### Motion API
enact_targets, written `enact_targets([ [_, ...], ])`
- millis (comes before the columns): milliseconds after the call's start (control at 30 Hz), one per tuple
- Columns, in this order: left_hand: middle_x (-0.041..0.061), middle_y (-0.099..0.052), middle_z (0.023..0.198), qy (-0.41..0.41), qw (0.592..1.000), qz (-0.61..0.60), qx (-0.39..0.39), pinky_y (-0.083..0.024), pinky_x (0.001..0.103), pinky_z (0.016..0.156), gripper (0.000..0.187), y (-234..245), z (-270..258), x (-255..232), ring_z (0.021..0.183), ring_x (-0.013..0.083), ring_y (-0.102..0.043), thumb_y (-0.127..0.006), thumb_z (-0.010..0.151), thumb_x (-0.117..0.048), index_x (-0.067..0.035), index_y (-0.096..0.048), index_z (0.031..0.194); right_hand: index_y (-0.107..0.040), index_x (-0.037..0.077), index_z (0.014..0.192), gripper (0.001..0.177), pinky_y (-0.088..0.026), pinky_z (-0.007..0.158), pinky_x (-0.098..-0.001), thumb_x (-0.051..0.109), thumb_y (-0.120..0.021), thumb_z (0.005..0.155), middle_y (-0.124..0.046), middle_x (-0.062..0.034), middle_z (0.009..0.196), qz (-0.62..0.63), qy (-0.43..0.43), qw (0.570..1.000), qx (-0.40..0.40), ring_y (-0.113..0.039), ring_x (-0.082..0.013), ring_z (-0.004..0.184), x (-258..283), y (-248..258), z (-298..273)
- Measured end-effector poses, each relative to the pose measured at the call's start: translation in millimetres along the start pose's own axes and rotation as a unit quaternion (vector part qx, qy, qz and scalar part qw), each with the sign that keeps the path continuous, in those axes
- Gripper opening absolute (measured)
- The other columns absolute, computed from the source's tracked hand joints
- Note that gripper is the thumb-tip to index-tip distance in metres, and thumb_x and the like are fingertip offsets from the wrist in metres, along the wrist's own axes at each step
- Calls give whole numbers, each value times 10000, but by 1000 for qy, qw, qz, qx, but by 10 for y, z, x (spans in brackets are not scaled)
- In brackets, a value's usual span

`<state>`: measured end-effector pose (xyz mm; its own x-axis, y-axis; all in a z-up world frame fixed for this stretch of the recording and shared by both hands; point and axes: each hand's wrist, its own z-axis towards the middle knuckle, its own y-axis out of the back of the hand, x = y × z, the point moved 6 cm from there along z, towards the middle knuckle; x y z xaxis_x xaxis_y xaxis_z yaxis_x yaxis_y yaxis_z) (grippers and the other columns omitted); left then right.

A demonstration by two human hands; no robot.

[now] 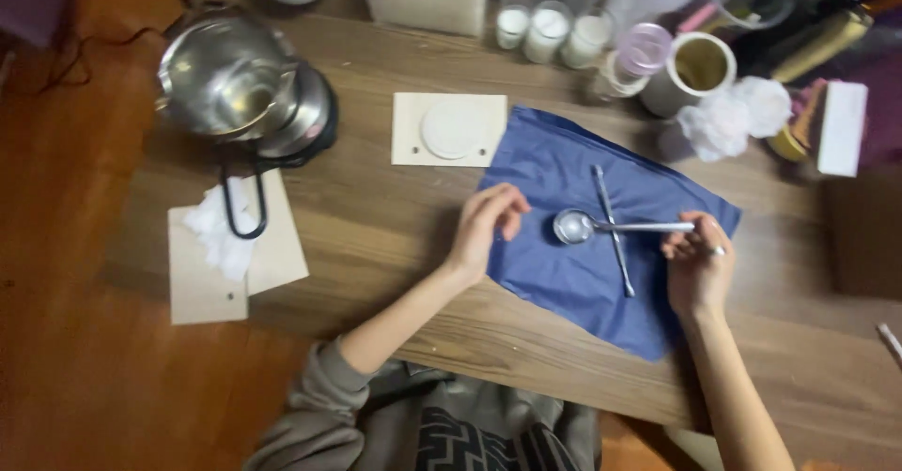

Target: Assembling a decorative wax flower by attaching petals to a wick and using tools to shape and refine the form.

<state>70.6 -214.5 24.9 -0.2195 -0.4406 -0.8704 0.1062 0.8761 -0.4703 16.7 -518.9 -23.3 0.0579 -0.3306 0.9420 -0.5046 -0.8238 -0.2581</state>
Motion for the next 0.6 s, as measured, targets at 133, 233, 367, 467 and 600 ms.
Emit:
enact_targets([
  [133,-10,-441,510,0,1000,17,11,-319,192,516,294,-62,-91,-224,470,67,-404,-480,933,-259,-73,-585,731,-588,59,946,237,-405,523,-176,292,-546,925,-541,-49,634,23,-5,999,38,-516,-127,548,140,-216,-121],
  [233,-11,-427,496,5,999,41,24,-344,206,582,307,-47,-138,-276,494,64,-401,-460,930,-290,-90,-580,730,-597,58,931,224,-392,519,-190,280,-566,917,-529,-58,620,53,-15,998,28,-484,-132,539,125,-236,-128],
  [367,-7,-437,509,5,999,40,29,-344,201,566,304,12,-173,-269,511,67,-410,-466,927,-289,-93,-585,726,-607,50,920,215,-400,530,-190,262,-572,915,-529,-57,625,65,-13,997,31,-510,-118,558,128,-249,-120],
  [467,-8,-446,517,1,998,46,45,-354,202,562,305,38,-210,-270,514,69,-426,-461,936,-284,-89,-591,741,-609,54,910,196,-395,535,-192,245,-568,921,-526,-50,620,71,-14,997,28,-525,-104,572,135,-264,-128],
  [600,-12,-522,595,-20,978,143,150,-387,195,555,284,25,-283,-316,554,66,-480,-442,976,-261,-89,-631,853,-612,70,906,200,-400,533,-181,269,-593,918,-522,-23,620,64,-17,998,24,-534,-84,579,99,-223,-109],
])
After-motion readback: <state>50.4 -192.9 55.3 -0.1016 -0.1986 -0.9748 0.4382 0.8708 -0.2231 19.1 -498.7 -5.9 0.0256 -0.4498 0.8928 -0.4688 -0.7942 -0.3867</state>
